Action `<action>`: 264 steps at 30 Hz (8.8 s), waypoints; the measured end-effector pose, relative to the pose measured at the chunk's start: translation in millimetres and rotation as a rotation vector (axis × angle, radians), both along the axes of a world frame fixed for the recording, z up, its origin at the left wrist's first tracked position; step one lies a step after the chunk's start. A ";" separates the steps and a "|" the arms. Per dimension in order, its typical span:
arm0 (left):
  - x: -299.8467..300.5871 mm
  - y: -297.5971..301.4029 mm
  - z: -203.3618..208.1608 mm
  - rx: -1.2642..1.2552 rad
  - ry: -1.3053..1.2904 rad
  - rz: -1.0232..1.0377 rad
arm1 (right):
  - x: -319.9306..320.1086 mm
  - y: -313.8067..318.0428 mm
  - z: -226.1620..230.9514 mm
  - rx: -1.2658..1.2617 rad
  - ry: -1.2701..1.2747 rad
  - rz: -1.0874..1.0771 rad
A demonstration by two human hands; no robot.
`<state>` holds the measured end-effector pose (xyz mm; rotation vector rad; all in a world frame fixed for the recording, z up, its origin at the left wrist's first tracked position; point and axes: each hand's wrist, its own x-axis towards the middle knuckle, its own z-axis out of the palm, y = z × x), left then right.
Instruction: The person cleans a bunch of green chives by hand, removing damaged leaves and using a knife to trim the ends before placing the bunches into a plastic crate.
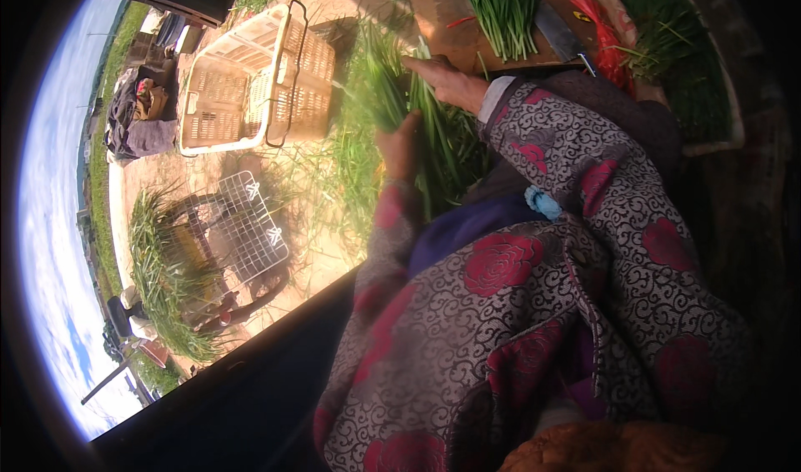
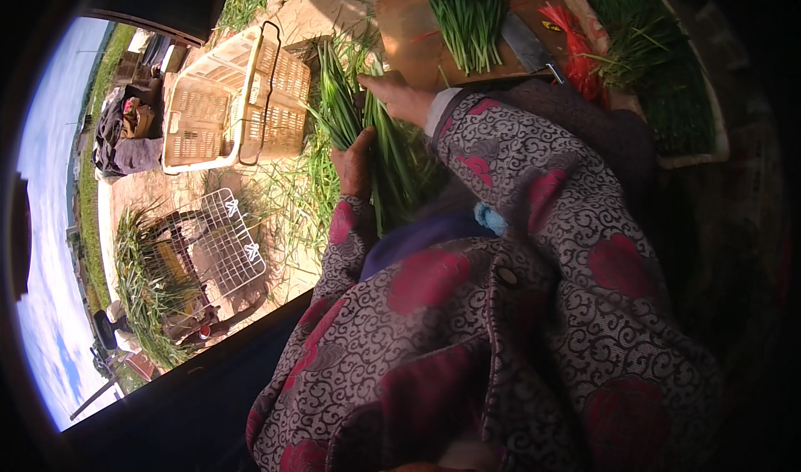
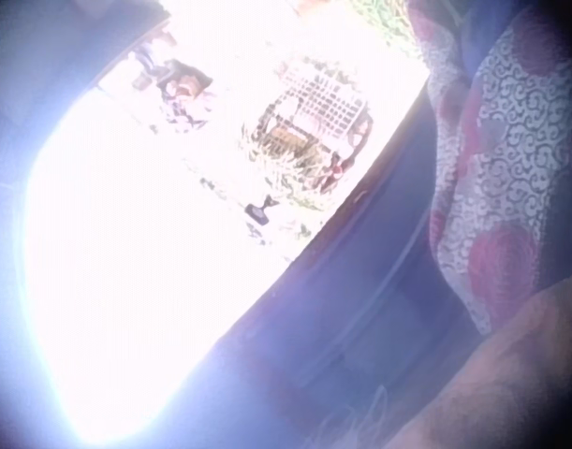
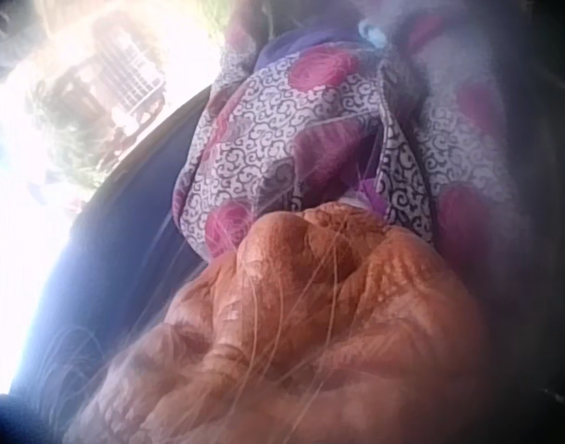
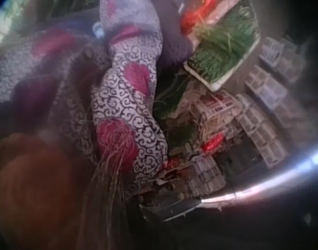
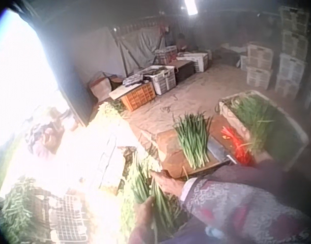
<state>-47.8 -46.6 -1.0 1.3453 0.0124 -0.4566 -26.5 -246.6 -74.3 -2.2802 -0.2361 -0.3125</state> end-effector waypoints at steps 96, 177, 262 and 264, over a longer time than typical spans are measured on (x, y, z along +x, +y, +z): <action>33.6 104.2 7.3 -0.116 0.406 0.010 | 10.4 -57.9 73.1 -0.212 0.198 -0.694; 22.6 55.7 15.9 0.135 0.099 -0.139 | 7.2 37.6 95.9 0.279 0.370 0.148; -10.0 46.5 -12.7 0.359 -0.874 -0.387 | 34.9 -16.7 107.8 0.757 0.694 -0.127; -15.6 41.2 -4.5 0.405 -0.987 -0.448 | 41.6 -14.7 103.6 0.850 0.687 -0.095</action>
